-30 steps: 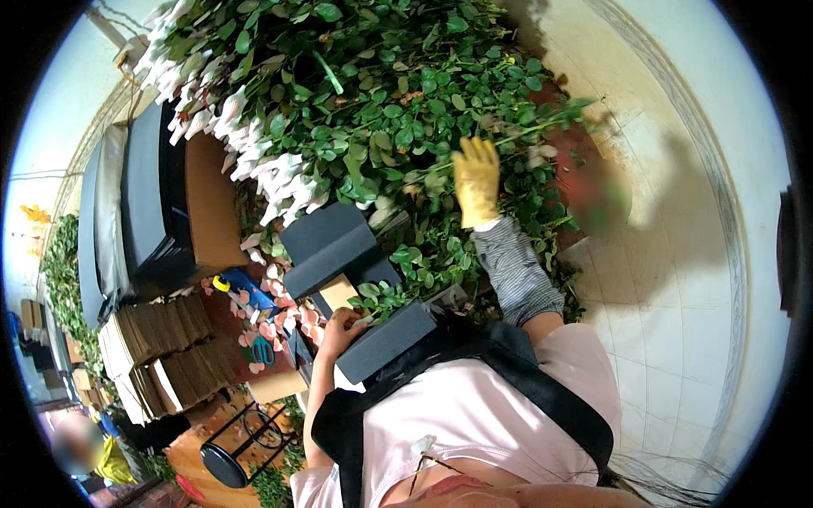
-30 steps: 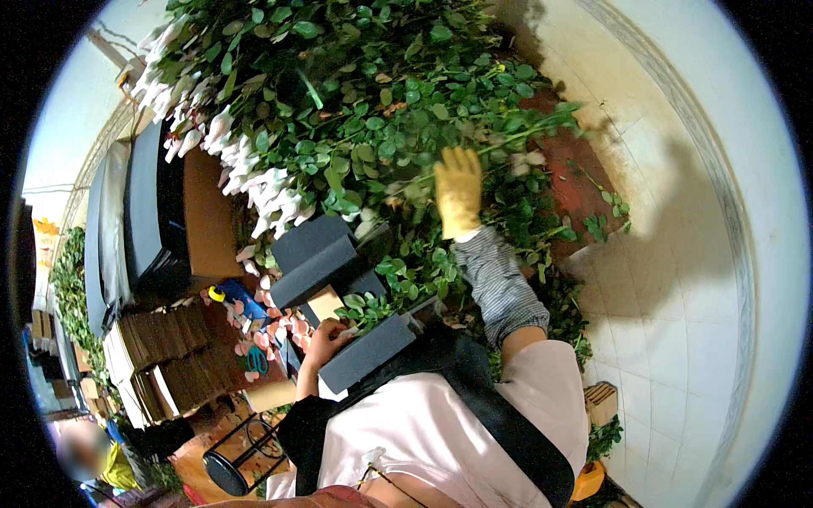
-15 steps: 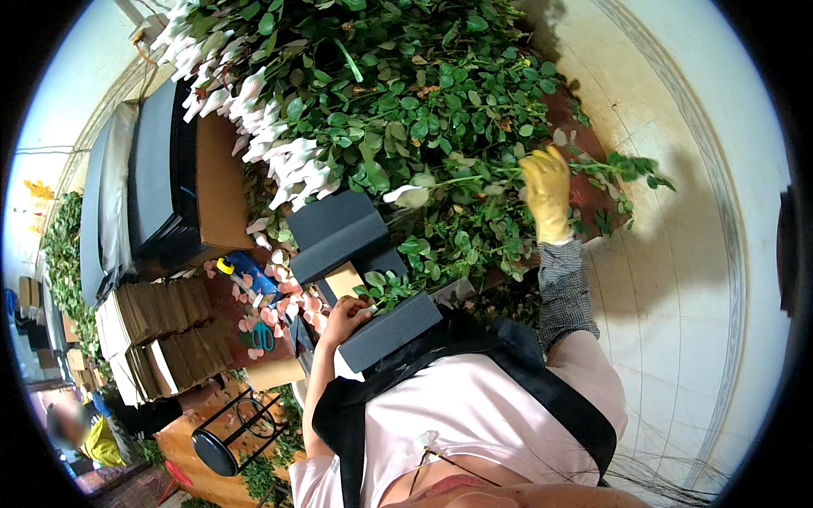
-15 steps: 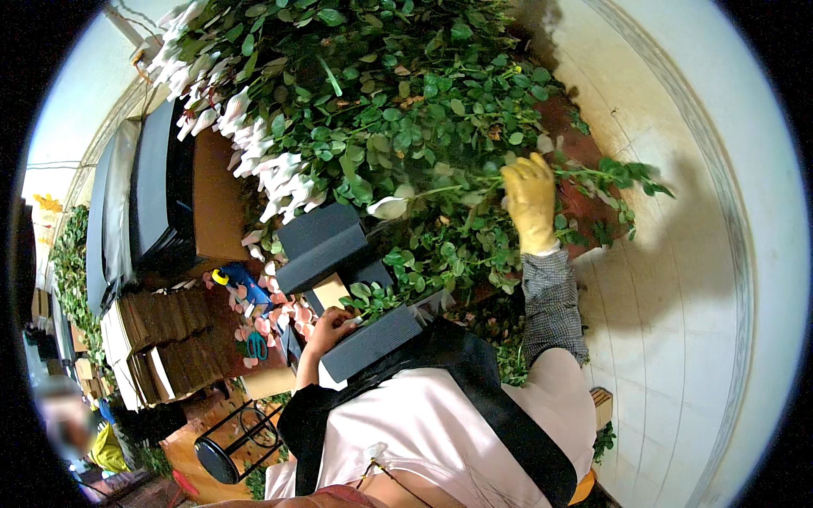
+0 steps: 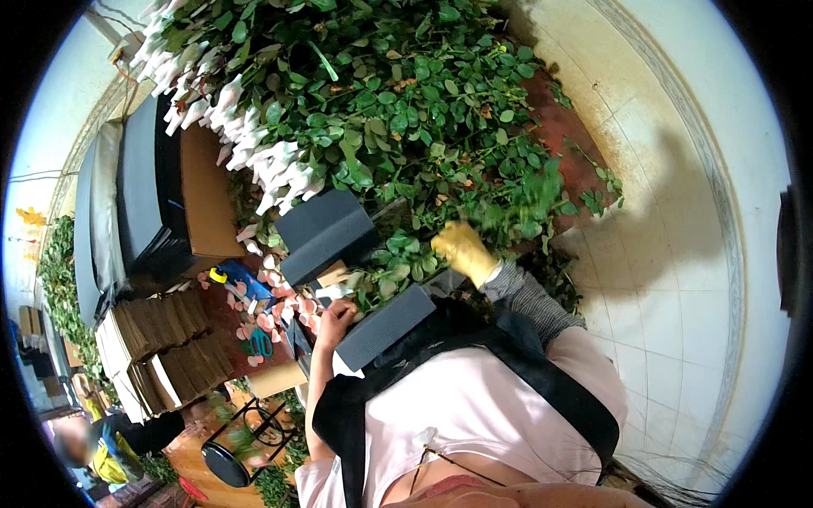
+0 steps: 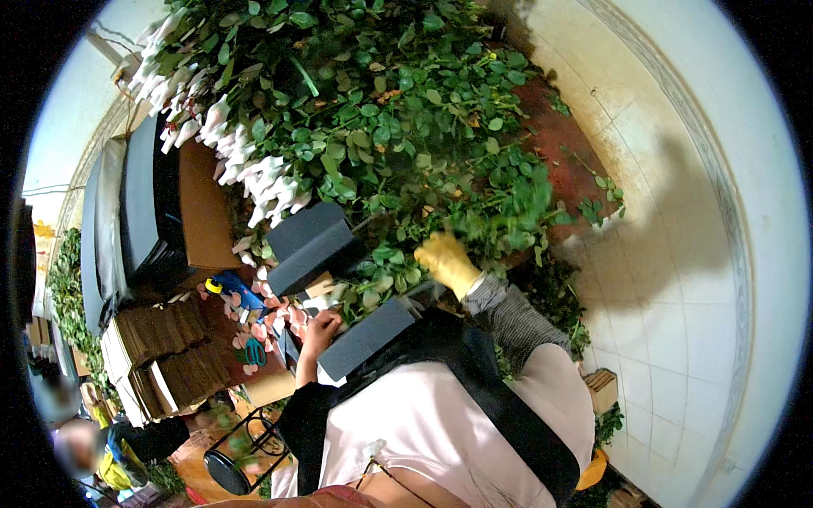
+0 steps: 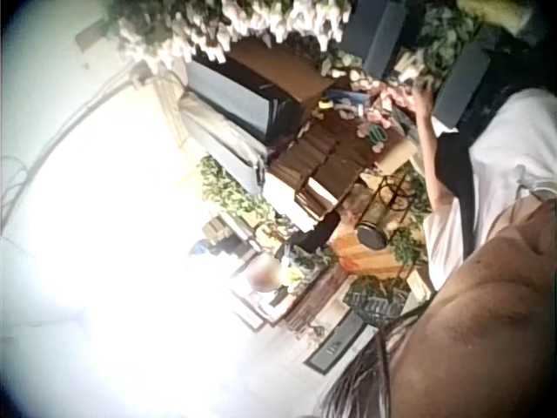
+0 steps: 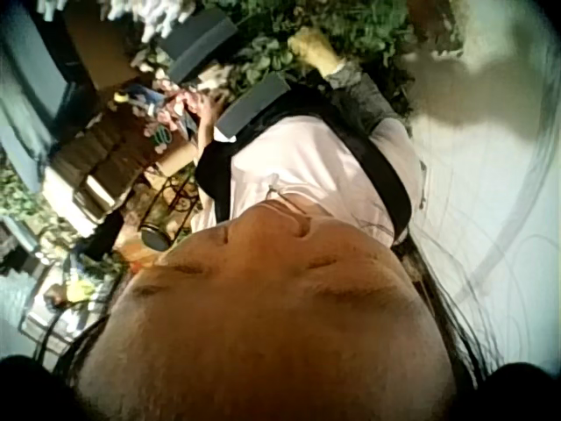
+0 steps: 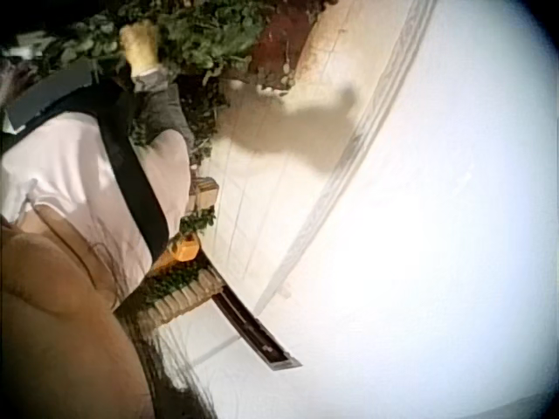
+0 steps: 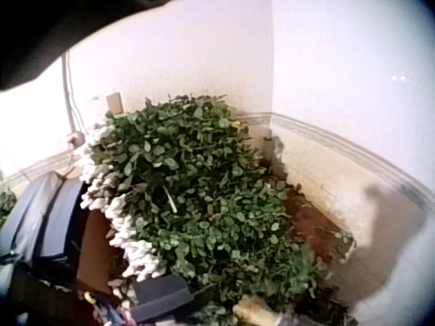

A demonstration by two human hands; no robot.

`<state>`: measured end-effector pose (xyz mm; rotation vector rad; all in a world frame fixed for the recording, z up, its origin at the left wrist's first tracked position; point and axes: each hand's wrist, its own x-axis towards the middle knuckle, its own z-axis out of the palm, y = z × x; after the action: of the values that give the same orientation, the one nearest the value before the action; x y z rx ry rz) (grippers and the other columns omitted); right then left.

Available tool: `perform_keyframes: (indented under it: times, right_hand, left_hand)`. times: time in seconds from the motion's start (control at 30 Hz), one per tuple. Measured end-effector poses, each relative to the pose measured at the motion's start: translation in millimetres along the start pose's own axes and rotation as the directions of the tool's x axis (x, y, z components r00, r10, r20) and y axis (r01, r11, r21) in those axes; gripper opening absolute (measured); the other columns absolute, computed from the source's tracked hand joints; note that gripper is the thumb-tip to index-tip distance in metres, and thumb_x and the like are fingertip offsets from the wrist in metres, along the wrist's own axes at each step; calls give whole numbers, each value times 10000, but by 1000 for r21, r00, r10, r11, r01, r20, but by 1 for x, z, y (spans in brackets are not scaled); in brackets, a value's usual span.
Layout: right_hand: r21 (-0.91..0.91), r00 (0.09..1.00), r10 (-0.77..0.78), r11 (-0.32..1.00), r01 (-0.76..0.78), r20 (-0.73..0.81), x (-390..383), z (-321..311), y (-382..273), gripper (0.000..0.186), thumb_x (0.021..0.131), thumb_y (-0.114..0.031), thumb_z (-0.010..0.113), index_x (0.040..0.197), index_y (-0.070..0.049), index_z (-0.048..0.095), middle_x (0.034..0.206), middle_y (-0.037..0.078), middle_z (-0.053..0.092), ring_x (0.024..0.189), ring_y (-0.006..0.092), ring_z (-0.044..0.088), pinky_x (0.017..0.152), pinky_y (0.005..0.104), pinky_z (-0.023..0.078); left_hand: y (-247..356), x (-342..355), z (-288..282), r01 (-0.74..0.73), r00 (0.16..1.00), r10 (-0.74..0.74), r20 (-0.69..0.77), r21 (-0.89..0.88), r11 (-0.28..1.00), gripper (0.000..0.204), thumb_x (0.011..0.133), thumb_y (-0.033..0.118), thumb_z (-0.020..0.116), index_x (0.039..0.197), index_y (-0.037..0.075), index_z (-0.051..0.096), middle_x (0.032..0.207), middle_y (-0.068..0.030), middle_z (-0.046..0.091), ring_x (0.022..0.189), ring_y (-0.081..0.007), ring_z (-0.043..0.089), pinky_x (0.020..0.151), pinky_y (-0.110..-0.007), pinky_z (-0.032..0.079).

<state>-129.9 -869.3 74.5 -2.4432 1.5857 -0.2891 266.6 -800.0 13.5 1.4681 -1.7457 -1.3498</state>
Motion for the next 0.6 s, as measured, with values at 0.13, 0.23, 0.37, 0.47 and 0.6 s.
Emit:
perform_keyframes:
  times: [0.13,0.23,0.37,0.47,0.6]
  right_hand:
    - [67,963,-90,992,110,-254,3,-14,-18,148,685,23,681,675,-109,616,617,76,549,714,291,610,818,422,526]
    - [102,988,-91,989,103,-121,-4,15,10,113,705,-24,703,688,-86,610,650,87,565,740,306,610,797,432,525]
    - [326,944,-35,942,-78,328,22,-6,32,111,890,-137,671,988,-87,689,860,100,689,847,274,669,827,411,559]
    - [408,938,-134,913,-8,320,93,-77,23,352,952,-195,638,1286,-83,626,1221,118,695,1040,256,688,900,403,568]
    - [419,935,-131,867,270,-330,212,-128,6,395,983,-192,608,1374,-149,575,1306,90,646,1181,254,612,1061,404,460]
  left_hand:
    - [39,-4,-4,-80,993,110,-45,431,899,182,784,138,797,925,42,735,971,-124,684,960,-305,647,861,-396,515]
    - [95,1,-13,-126,947,311,-75,806,578,514,694,238,842,1153,94,661,1082,-137,605,1012,-321,599,842,-430,505]
    - [54,2,-7,-8,999,21,-29,404,915,519,743,158,763,1236,48,644,1150,-189,584,1086,-367,600,944,-443,513]
    - [43,-6,-7,-46,996,68,-53,338,940,511,758,138,741,1251,45,643,1142,-195,583,1126,-376,585,997,-434,493]
    - [33,-5,-7,-28,997,45,-57,277,961,476,783,118,711,1253,70,647,1200,-193,553,1151,-379,560,1021,-428,466]
